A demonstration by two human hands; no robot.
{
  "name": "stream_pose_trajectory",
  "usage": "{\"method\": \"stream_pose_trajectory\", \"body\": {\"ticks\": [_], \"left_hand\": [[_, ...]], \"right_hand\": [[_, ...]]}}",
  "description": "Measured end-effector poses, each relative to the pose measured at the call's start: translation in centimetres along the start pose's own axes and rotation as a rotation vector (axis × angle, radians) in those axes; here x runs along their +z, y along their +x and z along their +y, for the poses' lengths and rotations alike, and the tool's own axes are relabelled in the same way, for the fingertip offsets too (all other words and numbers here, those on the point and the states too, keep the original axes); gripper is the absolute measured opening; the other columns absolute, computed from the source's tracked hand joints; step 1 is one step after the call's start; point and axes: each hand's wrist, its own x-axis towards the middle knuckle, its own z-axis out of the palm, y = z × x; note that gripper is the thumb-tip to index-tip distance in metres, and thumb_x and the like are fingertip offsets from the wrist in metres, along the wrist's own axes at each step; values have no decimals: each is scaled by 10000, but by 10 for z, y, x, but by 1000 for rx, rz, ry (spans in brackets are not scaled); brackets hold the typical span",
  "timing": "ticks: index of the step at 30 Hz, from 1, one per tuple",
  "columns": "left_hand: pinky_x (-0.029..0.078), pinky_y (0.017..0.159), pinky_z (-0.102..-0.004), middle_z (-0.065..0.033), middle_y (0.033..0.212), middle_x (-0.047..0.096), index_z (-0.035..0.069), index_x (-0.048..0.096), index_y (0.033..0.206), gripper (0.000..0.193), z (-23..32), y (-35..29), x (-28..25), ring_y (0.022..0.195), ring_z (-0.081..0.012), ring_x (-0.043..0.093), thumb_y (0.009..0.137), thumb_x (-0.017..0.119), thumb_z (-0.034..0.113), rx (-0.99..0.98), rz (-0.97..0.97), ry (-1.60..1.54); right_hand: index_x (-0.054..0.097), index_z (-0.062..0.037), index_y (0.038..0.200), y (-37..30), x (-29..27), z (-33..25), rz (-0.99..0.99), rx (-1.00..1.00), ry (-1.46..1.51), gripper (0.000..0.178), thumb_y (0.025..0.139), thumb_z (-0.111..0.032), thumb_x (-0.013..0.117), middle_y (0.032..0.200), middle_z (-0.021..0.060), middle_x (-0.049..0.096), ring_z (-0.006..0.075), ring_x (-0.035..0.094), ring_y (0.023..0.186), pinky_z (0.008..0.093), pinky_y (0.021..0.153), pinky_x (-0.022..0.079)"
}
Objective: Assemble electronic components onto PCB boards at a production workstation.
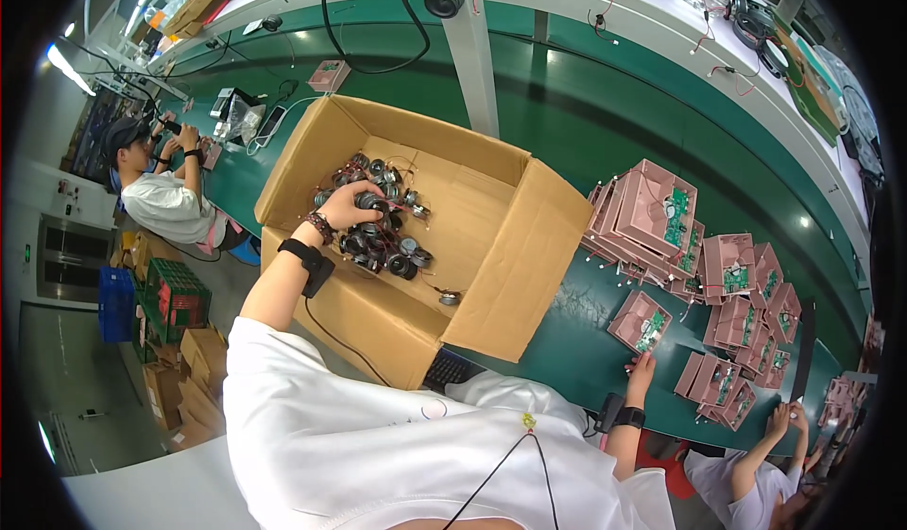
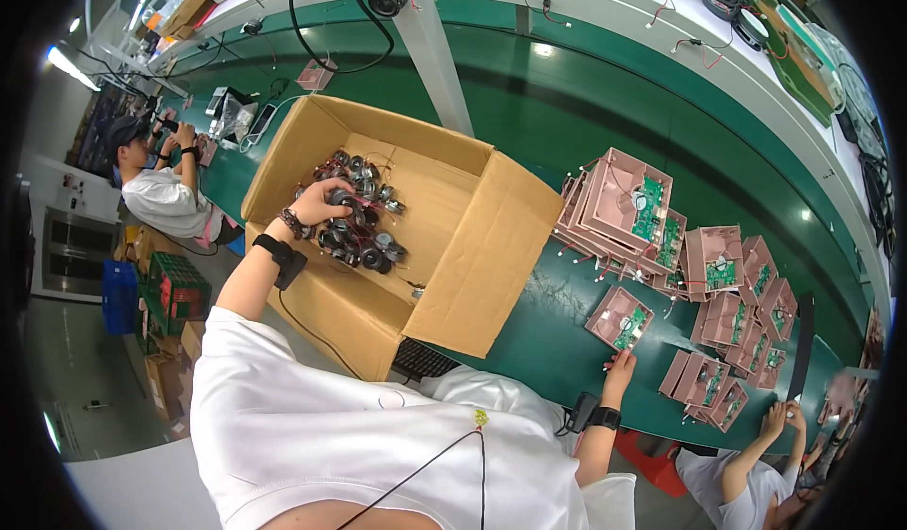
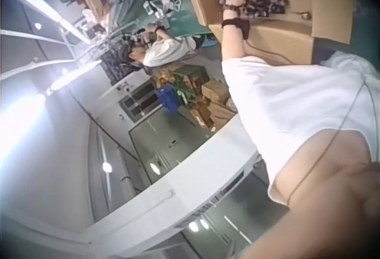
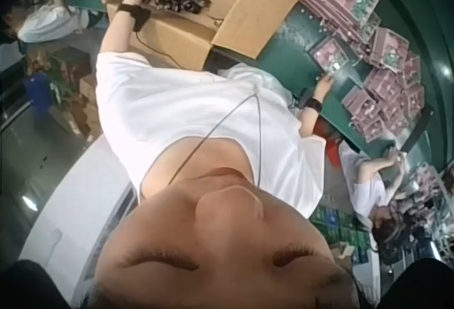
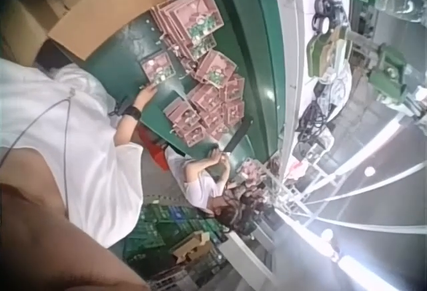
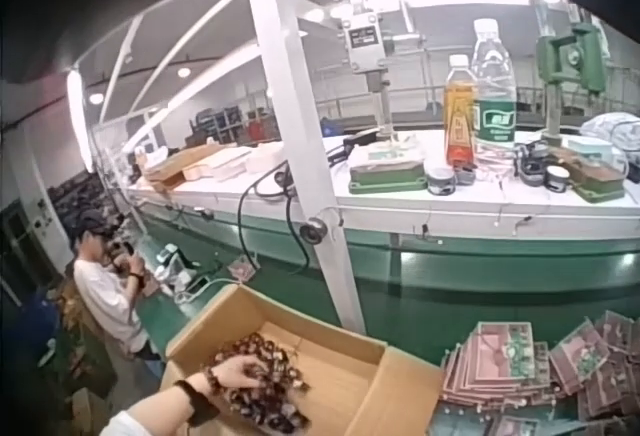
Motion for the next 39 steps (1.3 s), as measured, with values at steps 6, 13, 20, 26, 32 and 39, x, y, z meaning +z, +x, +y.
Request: {"method": "stream_pose_trajectory", "body": {"ticks": [6, 13, 20, 26, 32, 39], "left_hand": [[452, 784, -273, -46, 895, 611, 59, 605, 941, 324, 15, -15, 4, 848, -138, 562, 656, 730, 150, -102, 10, -102], [482, 692, -271, -20, 878, 584, 90, 566, 1007, 357, 30, -14, 5, 796, -114, 558, 699, 718, 188, -417, 174, -140], [477, 722, -359, 4, 972, 543, 139, 524, 1049, 371, 27, -16, 12, 866, -153, 538, 739, 670, 281, -571, 392, -448], [452, 775, -418, 21, 1008, 522, 169, 521, 1018, 327, 26, -19, 16, 962, -179, 500, 764, 622, 348, -596, 546, -536], [449, 780, -414, 19, 996, 542, 175, 527, 1008, 314, 34, -29, 22, 946, -177, 519, 774, 595, 373, -618, 372, -525], [471, 741, -370, -8, 952, 600, 142, 535, 995, 328, 82, -43, 31, 831, -181, 580, 810, 513, 413, -501, 240, -859]], "right_hand": [[481, -61, 924, 4, -7, 2, -63, -24, -64, 375, 931, -422, 382, 742, 52, 562, 114, 545, 515, 224, 436, 363], [487, -57, 916, 4, -11, -3, -102, -22, -70, 368, 935, -407, 378, 734, 54, 568, 116, 545, 507, 225, 435, 366], [495, -51, 920, 6, -11, -1, -128, -70, -78, 360, 935, -394, 390, 725, 53, 560, 117, 534, 508, 228, 448, 374], [500, -25, 958, -3, -18, -13, -177, -157, -143, 338, 931, -354, 428, 725, 56, 547, 125, 532, 555, 242, 485, 413], [491, 1, 998, -2, -28, -4, -271, -225, -377, 309, 915, -296, 475, 814, 97, 555, 178, 555, 655, 290, 566, 460], [495, 7, 1013, -27, -37, -61, -358, -396, -657, 300, 876, -258, 526, 942, 174, 579, 331, 583, 786, 386, 705, 463]]}}
